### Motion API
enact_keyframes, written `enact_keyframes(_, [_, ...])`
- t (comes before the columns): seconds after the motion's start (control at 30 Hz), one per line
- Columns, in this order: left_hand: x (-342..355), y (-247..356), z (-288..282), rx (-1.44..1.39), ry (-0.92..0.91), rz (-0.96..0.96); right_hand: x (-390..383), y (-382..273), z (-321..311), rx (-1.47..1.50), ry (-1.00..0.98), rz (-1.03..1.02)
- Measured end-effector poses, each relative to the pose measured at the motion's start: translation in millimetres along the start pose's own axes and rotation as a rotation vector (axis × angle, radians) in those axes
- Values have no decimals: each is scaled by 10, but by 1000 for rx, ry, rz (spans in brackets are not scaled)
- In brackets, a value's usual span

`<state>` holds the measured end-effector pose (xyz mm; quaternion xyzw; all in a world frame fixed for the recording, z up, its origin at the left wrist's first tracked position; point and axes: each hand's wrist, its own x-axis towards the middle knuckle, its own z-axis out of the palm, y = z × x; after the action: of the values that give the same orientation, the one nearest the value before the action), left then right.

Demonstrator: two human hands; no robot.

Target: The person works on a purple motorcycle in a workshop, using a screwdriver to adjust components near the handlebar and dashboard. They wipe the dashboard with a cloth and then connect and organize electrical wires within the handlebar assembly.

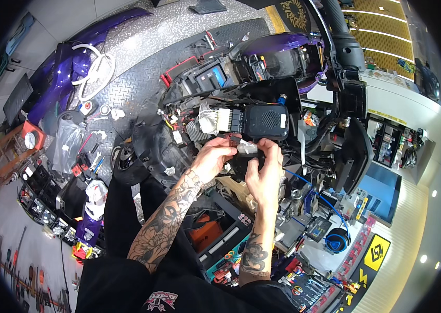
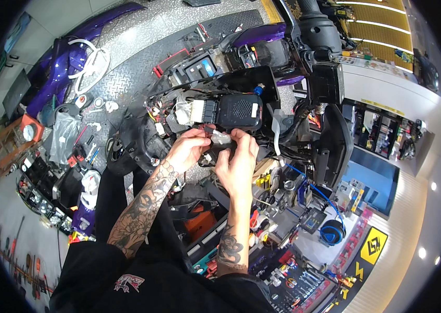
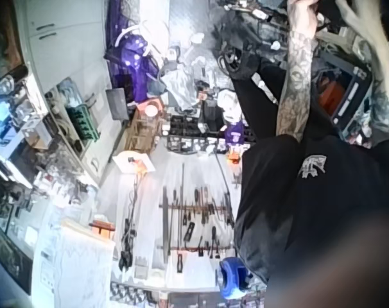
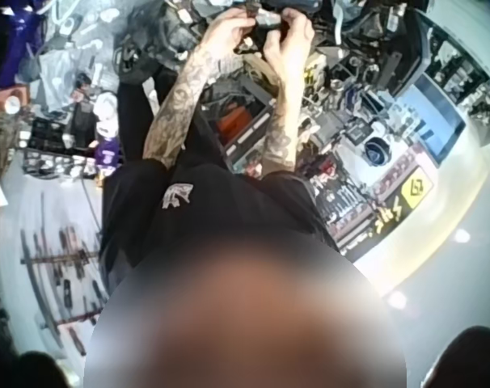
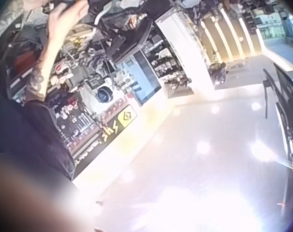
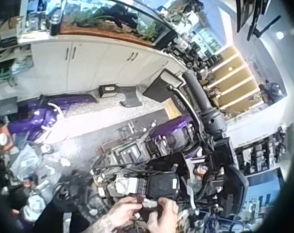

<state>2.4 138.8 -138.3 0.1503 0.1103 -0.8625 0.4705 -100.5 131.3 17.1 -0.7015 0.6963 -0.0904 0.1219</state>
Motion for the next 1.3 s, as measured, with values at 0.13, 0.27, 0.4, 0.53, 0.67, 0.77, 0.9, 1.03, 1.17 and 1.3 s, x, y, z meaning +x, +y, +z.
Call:
enact_keyframes(0.13, [24,3,-57,179,135,-26,11,-7,7,-36,-11,-43])
enact_keyframes(0.27, [84,30,-91,345,140,-6,12,-9,14,-41,-24,-30])
enact_keyframes(0.4, [135,31,-115,464,82,55,35,32,10,-37,-25,-41])
enact_keyframes(0.53, [160,16,-155,576,78,139,49,59,12,22,-13,-142])
enact_keyframes(0.67, [191,12,-179,662,112,148,-222,43,-33,89,235,-260])
enact_keyframes(0.77, [183,-54,-155,752,177,192,-535,129,-169,141,426,-227])
enact_keyframes(0.9, [151,-194,-113,398,290,272,-546,358,-205,-73,239,-175])
enact_keyframes(1.03, [154,-198,-111,424,339,225,-247,427,-163,-65,327,-310])
enact_keyframes(1.17, [52,-51,15,480,350,134,-4,329,-216,-259,175,-345])
enact_keyframes(1.3, [-354,248,341,1132,422,169,66,247,-311,-431,-10,-333])
